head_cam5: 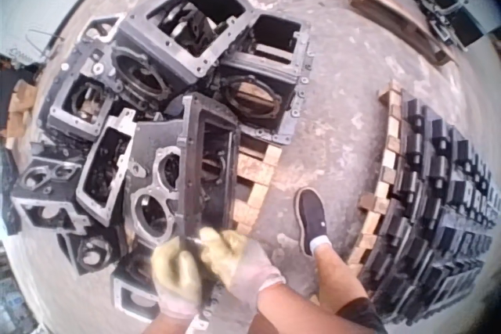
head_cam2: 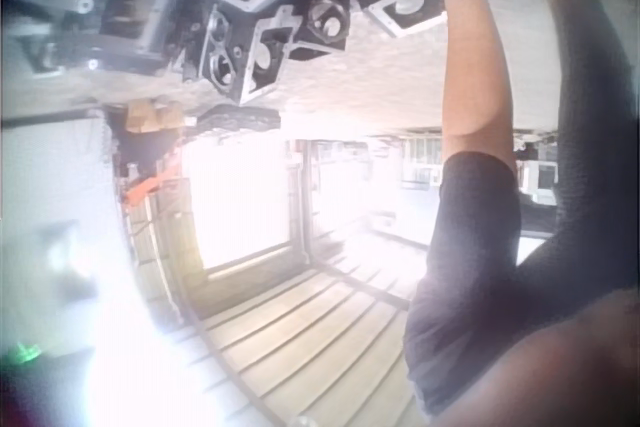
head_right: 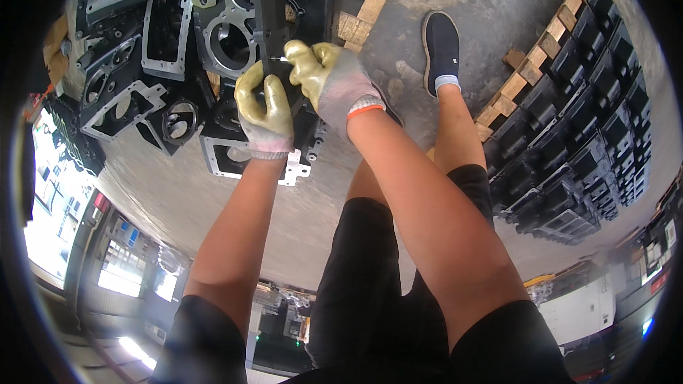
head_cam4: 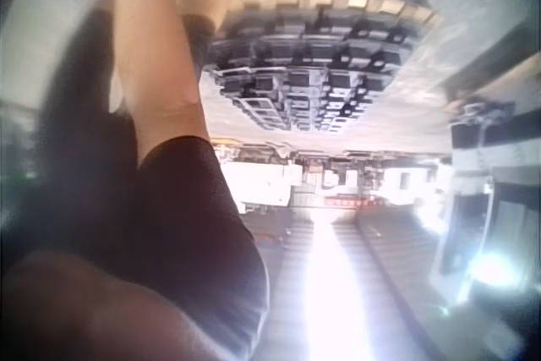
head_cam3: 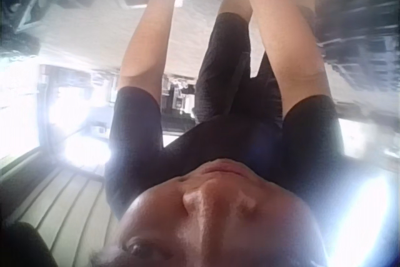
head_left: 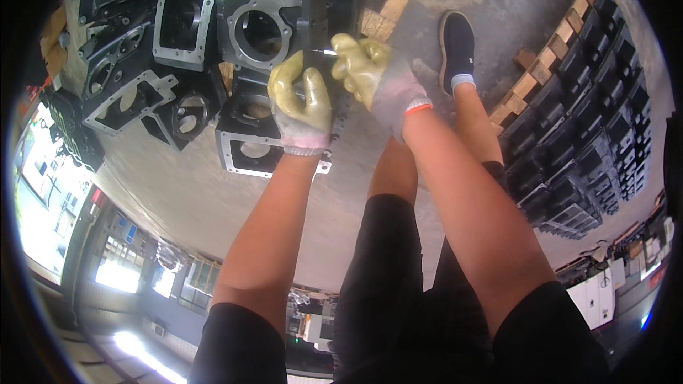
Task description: The person handles large metal engine components, picking them up by hand and using a small metal pin to check holes in the castings before placing them back on a wooden pallet.
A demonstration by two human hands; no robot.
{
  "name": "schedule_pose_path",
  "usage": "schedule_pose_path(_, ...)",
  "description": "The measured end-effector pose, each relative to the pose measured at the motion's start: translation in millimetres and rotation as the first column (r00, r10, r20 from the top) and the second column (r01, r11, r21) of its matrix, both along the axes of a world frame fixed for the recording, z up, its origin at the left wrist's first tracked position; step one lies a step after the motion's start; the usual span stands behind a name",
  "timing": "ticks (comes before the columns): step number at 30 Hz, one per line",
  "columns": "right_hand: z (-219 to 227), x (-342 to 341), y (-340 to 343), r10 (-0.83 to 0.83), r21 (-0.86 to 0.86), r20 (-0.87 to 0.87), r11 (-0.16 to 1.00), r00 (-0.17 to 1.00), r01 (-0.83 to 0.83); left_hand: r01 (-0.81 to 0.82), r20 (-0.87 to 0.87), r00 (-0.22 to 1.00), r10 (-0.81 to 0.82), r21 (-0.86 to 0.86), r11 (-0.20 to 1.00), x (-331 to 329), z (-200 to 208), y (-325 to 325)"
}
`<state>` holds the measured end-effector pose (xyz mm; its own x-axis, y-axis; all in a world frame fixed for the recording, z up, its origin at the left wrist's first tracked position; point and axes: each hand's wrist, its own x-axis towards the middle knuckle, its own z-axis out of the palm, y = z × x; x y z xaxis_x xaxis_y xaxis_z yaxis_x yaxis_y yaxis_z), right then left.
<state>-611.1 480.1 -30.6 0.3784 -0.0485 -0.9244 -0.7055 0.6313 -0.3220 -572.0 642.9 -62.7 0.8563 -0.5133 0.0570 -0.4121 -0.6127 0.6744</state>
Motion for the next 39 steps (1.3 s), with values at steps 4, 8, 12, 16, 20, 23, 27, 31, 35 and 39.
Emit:
schedule_pose_path(4, -9.4, -13.0, 9.2, 0.131, -0.432, 0.239, 0.902, 0.962, -0.016, -0.021, -0.039, 0.999, 0.022, 0.028, 0.999, -0.3, 0.8, -3.9)
schedule_pose_path(8, -16.4, -16.2, 14.8, 0.144, -0.427, 0.25, 0.904, 0.958, -0.024, -0.038, -0.04, 0.998, 0.041, 0.075, 0.996, -1.7, 1.5, -2.9)
schedule_pose_path(12, -10.5, -18.8, 4.0, 0.214, -0.391, 0.213, 0.913, 0.953, -0.118, -0.08, -0.023, 0.997, 0.079, -0.01, 0.997, -6.6, -8.8, -1.9)
schedule_pose_path(16, -4.9, -17.5, -8.4, 0.298, -0.36, 0.191, 0.908, 0.935, -0.216, -0.041, 0.016, 0.999, 0.04, 0.026, 0.999, -7.4, -8.4, -1.5)
schedule_pose_path(20, -21.7, -16.7, -5.4, 0.281, -0.361, 0.235, 0.914, 0.93, -0.185, -0.055, 0.078, 0.996, 0.052, 0.043, 0.998, -8.6, -12.3, -3.0)
schedule_pose_path(23, -24.1, -13.1, -2.5, 0.229, -0.246, 0.231, 0.954, 0.946, -0.17, -0.086, 0.055, 0.995, 0.086, 0.005, 0.996, -10.3, -16.2, -1.1)
schedule_pose_path(27, -17.7, -15.5, -8.0, 0.202, -0.165, 0.194, 0.971, 0.96, -0.171, -0.113, 0.098, 0.989, 0.108, 0.046, 0.993, -12.5, -14.8, -2.7)
schedule_pose_path(31, -33.9, -26.1, -1.5, 0.448, -0.751, 0.347, 0.659, 0.824, -0.042, -0.136, 0.028, 0.99, 0.135, 0.01, 0.991, -13.2, -13.9, -6.5)
schedule_pose_path(35, -26.0, -20.4, -7.6, 0.446, -0.52, 0.268, 0.813, 0.854, -0.261, -0.099, 0.144, 0.986, 0.09, 0.061, 0.993, -12.3, -15.1, -2.8)
schedule_pose_path(39, -24.9, -15.5, -5.7, 0.157, -0.156, 0.245, 0.98, 0.957, -0.121, -0.126, 0.075, 0.99, 0.123, 0.043, 0.991, -12.9, -11.8, -7.6)
